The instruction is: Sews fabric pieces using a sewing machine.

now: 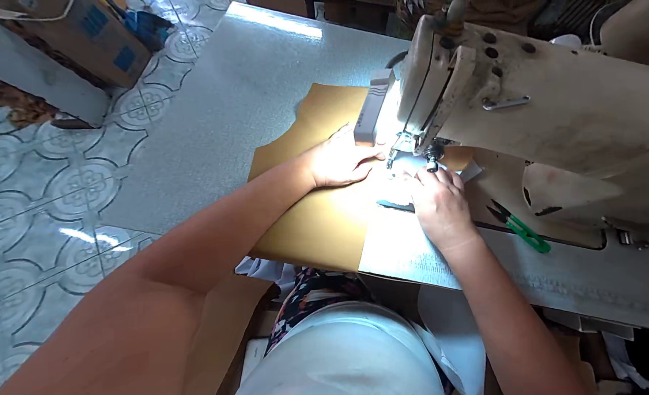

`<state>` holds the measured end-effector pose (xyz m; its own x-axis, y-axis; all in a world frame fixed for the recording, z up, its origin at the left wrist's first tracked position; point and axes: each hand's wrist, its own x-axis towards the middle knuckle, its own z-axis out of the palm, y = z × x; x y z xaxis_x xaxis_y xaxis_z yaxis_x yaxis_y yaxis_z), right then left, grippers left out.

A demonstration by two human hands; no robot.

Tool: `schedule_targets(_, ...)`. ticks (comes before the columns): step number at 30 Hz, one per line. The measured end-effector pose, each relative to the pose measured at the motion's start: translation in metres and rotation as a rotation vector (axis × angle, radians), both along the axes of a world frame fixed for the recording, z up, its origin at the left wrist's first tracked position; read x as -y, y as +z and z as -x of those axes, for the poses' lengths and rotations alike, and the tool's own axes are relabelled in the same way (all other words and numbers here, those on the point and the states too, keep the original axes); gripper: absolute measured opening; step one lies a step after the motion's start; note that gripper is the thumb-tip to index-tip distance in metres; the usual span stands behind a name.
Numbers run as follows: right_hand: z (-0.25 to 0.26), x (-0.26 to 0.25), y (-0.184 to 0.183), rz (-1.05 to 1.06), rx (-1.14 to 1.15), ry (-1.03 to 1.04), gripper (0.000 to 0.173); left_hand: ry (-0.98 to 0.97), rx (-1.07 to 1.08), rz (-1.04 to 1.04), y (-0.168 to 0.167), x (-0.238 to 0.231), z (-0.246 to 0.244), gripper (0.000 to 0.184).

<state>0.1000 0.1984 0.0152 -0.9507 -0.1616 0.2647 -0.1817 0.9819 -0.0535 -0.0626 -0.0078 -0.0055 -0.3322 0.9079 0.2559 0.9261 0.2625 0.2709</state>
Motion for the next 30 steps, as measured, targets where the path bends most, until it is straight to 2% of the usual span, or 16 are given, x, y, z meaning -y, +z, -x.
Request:
schedule_targets(4,-0.016,-0.015,-0.006,-0.002,-0.055,-0.042,0.038,0.158,0.058,-0.003,-0.001,-0.005,0.009,0.043)
schedule_targets(5,-0.028,-0.024,-0.01,0.002,-0.103,-0.085,0.039,0.213,0.112,0.002,0.009,-0.006,0.01,0.042)
schedule_targets(7,-0.059,-0.046,-0.017,0.036,-0.16,-0.235,0.041,0.305,0.249,0.048,0.053,-0.012,0.003,0.035)
schedule_targets(9,-0.089,-0.071,-0.02,0.083,-0.128,-0.416,0.045,0.405,0.269,0.056,0.077,-0.025,0.009,0.032)
schedule_targets(12,-0.11,-0.088,-0.017,0.144,-0.052,-0.564,0.042,0.56,0.283,0.109,0.064,-0.049,0.056,0.043)
schedule_targets(15,-0.105,-0.09,-0.016,0.115,-0.078,-0.552,0.032,0.673,0.35,0.171,0.054,-0.06,0.073,0.042)
schedule_targets(17,-0.1,-0.091,-0.019,0.092,-0.12,-0.525,0.031,0.698,0.311,0.087,0.051,-0.053,0.069,0.039)
schedule_targets(20,-0.097,-0.09,-0.022,0.124,-0.215,-0.466,0.031,0.84,0.324,-0.092,0.043,-0.03,0.073,0.05)
schedule_targets(21,-0.096,-0.084,-0.022,0.171,-0.255,-0.446,0.031,0.914,0.333,-0.176,0.039,-0.02,0.074,0.051)
schedule_targets(23,-0.09,-0.062,-0.02,0.394,-0.265,-0.404,0.031,1.043,0.364,-0.379,0.033,0.0,0.069,0.051)
schedule_targets(26,-0.063,-0.006,-0.014,0.729,-0.114,-0.323,0.03,1.164,0.361,-0.682,0.024,0.017,0.058,0.047)
schedule_targets(28,-0.036,0.032,-0.01,0.744,0.011,-0.3,0.035,1.209,0.374,-0.801,0.022,0.019,0.048,0.044)
schedule_targets(30,-0.005,0.062,-0.007,0.648,0.09,-0.312,0.043,1.231,0.371,-0.85,0.021,0.02,0.041,0.04)
